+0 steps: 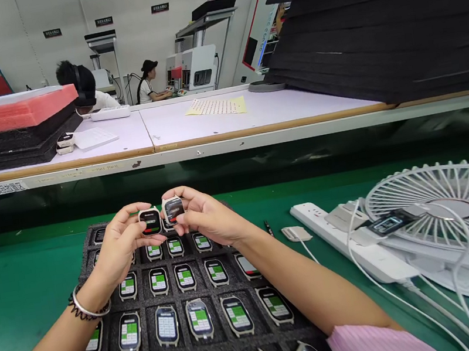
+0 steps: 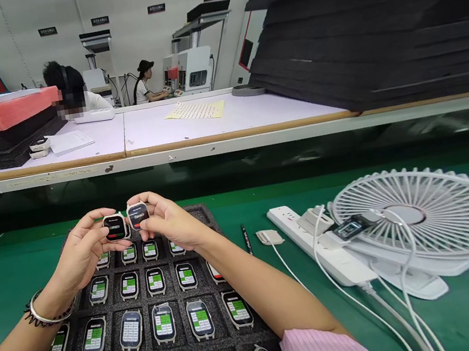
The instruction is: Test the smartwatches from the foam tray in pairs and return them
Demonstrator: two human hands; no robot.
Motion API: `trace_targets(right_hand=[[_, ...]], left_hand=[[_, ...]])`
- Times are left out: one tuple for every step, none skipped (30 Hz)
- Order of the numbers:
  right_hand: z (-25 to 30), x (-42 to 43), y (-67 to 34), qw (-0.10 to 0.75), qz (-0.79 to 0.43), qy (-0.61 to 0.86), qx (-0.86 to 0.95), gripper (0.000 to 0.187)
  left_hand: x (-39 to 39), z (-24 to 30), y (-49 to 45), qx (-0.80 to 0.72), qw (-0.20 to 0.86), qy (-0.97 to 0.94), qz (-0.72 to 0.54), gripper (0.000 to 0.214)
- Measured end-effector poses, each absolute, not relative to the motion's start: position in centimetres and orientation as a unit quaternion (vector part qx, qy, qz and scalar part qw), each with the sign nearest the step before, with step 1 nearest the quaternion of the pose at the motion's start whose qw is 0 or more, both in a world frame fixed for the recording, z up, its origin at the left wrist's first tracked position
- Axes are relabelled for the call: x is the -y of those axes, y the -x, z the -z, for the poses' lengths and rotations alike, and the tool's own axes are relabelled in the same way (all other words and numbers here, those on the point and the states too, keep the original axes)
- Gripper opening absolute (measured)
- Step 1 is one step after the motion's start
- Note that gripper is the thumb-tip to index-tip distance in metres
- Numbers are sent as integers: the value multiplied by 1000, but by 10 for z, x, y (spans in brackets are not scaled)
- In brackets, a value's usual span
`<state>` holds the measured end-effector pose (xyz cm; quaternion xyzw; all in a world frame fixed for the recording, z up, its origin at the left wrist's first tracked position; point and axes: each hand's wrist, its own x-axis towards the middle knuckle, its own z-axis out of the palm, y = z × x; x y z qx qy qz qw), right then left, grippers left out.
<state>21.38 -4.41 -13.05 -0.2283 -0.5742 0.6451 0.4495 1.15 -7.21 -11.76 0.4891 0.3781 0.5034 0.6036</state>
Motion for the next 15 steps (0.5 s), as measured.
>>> trace_targets(right_hand=[[131, 44, -214, 448, -646, 228, 575, 42], [131, 44, -214, 447, -647, 229, 574, 42], [132, 43, -214, 446, -648, 229, 573, 42], [132, 43, -214, 446, -649, 228, 572, 41], [132, 43, -214, 446, -652, 226, 570, 41], [133, 42, -213, 447, -653, 224, 569, 40], [133, 42, -213, 448, -653, 223, 569, 39], [134, 42, -213, 448, -651, 224, 571, 38], [134, 42, -213, 448, -647, 225, 575, 38], [134, 42, -213, 447, -643, 227, 579, 39], [134, 42, -213, 447, -640, 228, 582, 39], [134, 42, -213, 446, -639, 229, 583, 39], [134, 42, -213, 447, -638, 227, 584, 39], [134, 42, -213, 448, -637, 225, 585, 40], [134, 42, -214, 450, -636, 224, 586, 40]], left_hand=[[72, 117, -11, -378, 604, -489, -503, 38], [72, 117, -11, -379, 604, -489, -502, 38], [72, 117, -10, -379, 603, -490, -502, 38], [72, 117, -10, -381, 601, -493, -501, 39], [73, 118, -10, -382, 598, -496, -499, 40], [73, 118, -11, -384, 595, -501, -498, 41], [73, 118, -11, -386, 591, -505, -497, 42], [73, 119, -11, -388, 587, -509, -496, 43], [73, 120, -11, -390, 583, -512, -496, 43], [73, 120, -11, -391, 579, -514, -498, 43], [73, 121, -12, -392, 576, -515, -499, 44], [73, 121, -12, -392, 574, -516, -501, 44], [73, 121, -12, -391, 572, -517, -503, 45], [73, 121, -12, -388, 572, -519, -503, 47], [73, 120, -11, -386, 572, -520, -503, 48]])
